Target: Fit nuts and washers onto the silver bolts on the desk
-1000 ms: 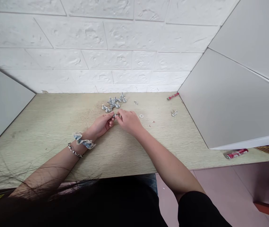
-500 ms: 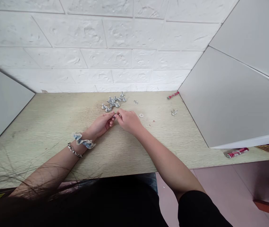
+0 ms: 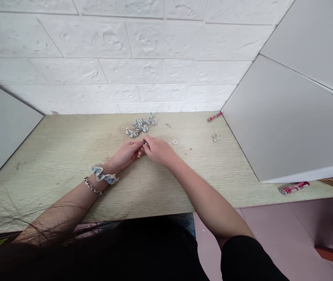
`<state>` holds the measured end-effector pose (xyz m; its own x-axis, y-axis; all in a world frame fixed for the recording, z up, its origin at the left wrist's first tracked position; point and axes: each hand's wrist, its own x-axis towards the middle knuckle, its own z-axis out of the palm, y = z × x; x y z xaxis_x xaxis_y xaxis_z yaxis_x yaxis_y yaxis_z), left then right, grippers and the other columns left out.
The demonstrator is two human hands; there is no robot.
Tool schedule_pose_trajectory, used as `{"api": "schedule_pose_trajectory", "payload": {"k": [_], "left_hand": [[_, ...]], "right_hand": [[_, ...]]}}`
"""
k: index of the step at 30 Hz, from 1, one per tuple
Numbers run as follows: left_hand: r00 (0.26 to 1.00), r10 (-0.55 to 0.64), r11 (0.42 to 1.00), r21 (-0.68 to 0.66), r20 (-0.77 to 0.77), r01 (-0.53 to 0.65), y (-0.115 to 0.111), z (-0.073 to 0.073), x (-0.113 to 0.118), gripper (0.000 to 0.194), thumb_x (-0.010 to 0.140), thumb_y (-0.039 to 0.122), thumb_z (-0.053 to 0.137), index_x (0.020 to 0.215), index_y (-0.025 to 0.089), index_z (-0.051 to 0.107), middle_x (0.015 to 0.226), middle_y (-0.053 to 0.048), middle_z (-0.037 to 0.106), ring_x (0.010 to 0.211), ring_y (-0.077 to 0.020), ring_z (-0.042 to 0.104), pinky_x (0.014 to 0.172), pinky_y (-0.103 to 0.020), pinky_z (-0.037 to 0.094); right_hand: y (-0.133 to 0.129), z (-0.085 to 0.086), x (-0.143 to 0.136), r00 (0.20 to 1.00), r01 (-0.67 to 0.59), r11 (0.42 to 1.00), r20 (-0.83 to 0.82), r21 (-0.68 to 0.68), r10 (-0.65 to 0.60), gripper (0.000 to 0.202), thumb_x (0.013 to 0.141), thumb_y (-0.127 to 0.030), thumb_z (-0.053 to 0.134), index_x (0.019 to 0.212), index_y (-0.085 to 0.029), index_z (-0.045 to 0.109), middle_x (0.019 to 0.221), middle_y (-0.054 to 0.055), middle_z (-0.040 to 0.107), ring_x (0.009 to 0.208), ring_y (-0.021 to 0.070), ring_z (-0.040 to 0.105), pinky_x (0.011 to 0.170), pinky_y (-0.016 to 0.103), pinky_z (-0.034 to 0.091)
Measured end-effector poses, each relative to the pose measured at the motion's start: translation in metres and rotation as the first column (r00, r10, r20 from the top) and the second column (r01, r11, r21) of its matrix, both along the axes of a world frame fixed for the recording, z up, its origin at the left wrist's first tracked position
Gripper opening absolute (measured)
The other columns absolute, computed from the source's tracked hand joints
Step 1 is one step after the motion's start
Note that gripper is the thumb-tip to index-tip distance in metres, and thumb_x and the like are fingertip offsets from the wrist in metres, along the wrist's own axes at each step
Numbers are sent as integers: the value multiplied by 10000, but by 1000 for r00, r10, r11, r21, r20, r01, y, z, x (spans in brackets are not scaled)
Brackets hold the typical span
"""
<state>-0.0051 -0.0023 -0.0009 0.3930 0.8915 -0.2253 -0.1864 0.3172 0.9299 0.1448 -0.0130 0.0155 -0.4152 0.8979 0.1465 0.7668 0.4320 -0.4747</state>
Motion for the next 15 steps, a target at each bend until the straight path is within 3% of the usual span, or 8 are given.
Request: {"api": "schedule_pose_trajectory", "payload": {"k": [9, 15], "left_hand": [[998, -23, 999, 23, -60, 24, 0, -1, 1, 303, 734, 391, 652, 629, 116, 580, 548, 8, 504, 483, -54, 427, 467, -179, 308], [999, -16, 1000, 10, -27, 17, 1, 0, 0, 287, 716, 373, 677, 630, 116, 583, 542, 14, 496, 482, -47, 413, 466, -171, 312]], "right_hand": [[-2, 3, 0, 998, 19, 1000, 57, -20, -18, 209, 889, -249, 336, 992, -173, 501, 859, 74, 651, 695, 195, 562, 566, 272, 323], [-1, 0, 0, 1000, 22, 999, -3, -27, -22, 202, 880, -259, 364, 1034, -183, 470, 911, 73, 653, 767, 208, 586, 601, 277, 357]]}}
